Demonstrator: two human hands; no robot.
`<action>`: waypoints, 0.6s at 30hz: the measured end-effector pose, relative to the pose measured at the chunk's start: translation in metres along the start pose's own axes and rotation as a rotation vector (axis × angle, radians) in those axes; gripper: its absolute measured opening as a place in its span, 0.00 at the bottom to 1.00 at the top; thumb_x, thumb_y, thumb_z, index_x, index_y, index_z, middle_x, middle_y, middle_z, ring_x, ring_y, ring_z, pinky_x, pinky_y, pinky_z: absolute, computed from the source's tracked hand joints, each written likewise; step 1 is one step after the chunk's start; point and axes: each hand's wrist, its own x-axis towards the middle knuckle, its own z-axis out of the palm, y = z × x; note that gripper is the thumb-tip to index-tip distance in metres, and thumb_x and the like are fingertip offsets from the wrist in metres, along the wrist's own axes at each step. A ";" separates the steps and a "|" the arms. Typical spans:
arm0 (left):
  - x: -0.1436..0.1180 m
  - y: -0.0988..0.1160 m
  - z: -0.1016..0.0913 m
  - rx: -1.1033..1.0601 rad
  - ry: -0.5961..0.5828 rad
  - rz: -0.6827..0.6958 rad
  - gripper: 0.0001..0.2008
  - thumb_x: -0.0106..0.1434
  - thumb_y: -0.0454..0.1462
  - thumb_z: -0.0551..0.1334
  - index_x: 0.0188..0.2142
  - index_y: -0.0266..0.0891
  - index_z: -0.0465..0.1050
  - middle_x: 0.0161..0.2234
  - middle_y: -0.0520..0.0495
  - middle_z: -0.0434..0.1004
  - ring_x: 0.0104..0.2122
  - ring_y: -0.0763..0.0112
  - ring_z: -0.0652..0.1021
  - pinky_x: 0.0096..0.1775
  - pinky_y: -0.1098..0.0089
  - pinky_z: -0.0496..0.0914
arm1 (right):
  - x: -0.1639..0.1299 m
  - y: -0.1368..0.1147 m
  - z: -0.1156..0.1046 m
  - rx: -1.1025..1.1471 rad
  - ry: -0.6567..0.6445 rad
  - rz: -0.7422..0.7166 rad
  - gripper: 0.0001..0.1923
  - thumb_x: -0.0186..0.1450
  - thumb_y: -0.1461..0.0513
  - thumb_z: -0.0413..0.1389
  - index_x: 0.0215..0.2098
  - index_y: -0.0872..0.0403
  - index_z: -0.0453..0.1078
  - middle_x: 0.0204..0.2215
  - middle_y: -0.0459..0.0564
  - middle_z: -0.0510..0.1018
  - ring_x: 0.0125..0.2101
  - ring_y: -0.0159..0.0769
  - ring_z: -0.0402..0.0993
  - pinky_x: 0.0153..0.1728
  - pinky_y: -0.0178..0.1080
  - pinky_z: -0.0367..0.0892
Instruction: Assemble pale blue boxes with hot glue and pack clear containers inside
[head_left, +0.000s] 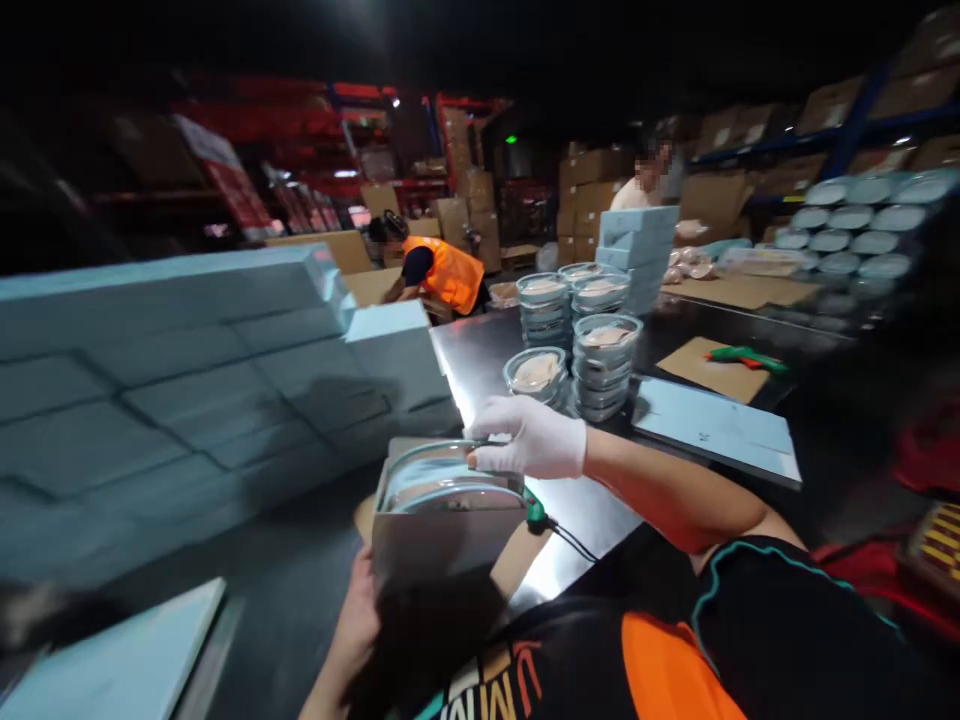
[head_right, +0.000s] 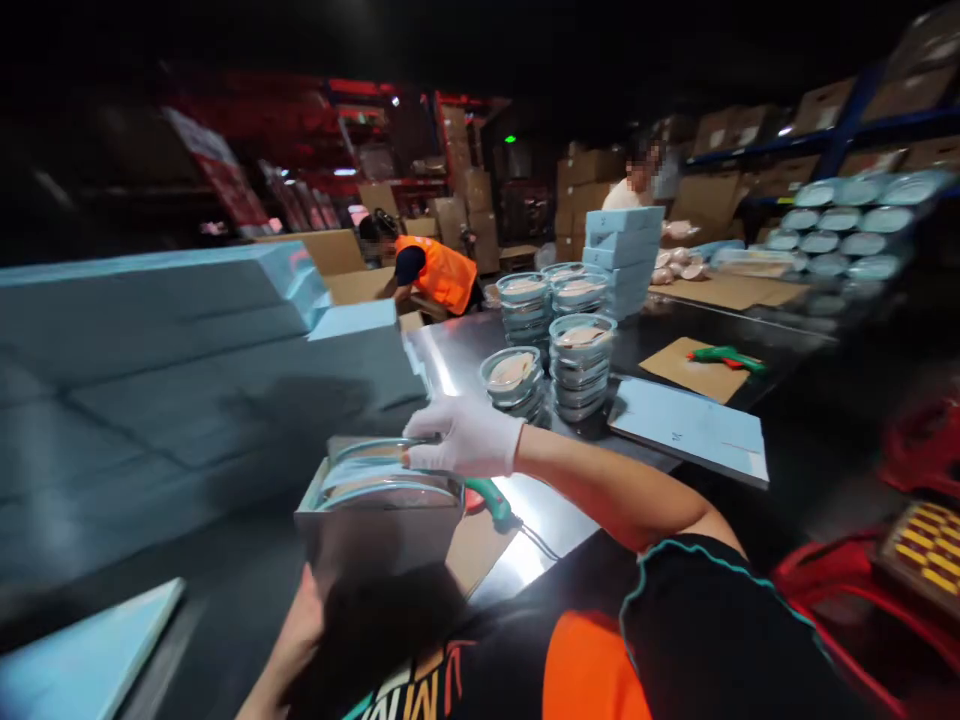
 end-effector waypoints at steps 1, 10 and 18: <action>0.000 -0.001 0.005 0.007 -0.055 0.000 0.42 0.35 0.50 0.82 0.49 0.45 0.71 0.44 0.41 0.85 0.49 0.36 0.85 0.50 0.44 0.82 | -0.001 -0.002 0.008 -0.063 0.008 -0.050 0.07 0.67 0.58 0.63 0.34 0.54 0.80 0.30 0.48 0.78 0.35 0.38 0.73 0.43 0.42 0.69; -0.017 -0.017 -0.005 0.237 -0.084 0.097 0.33 0.49 0.47 0.77 0.53 0.39 0.76 0.52 0.35 0.84 0.54 0.44 0.83 0.59 0.45 0.77 | -0.080 0.040 0.073 0.203 0.247 0.293 0.49 0.63 0.45 0.67 0.76 0.45 0.55 0.71 0.64 0.67 0.68 0.57 0.70 0.68 0.56 0.67; -0.016 0.017 -0.012 0.203 0.095 0.353 0.33 0.51 0.66 0.72 0.40 0.42 0.80 0.52 0.37 0.82 0.60 0.41 0.78 0.63 0.52 0.74 | -0.094 0.044 0.159 0.227 0.210 0.306 0.36 0.68 0.46 0.59 0.70 0.51 0.67 0.65 0.64 0.76 0.67 0.57 0.73 0.71 0.57 0.66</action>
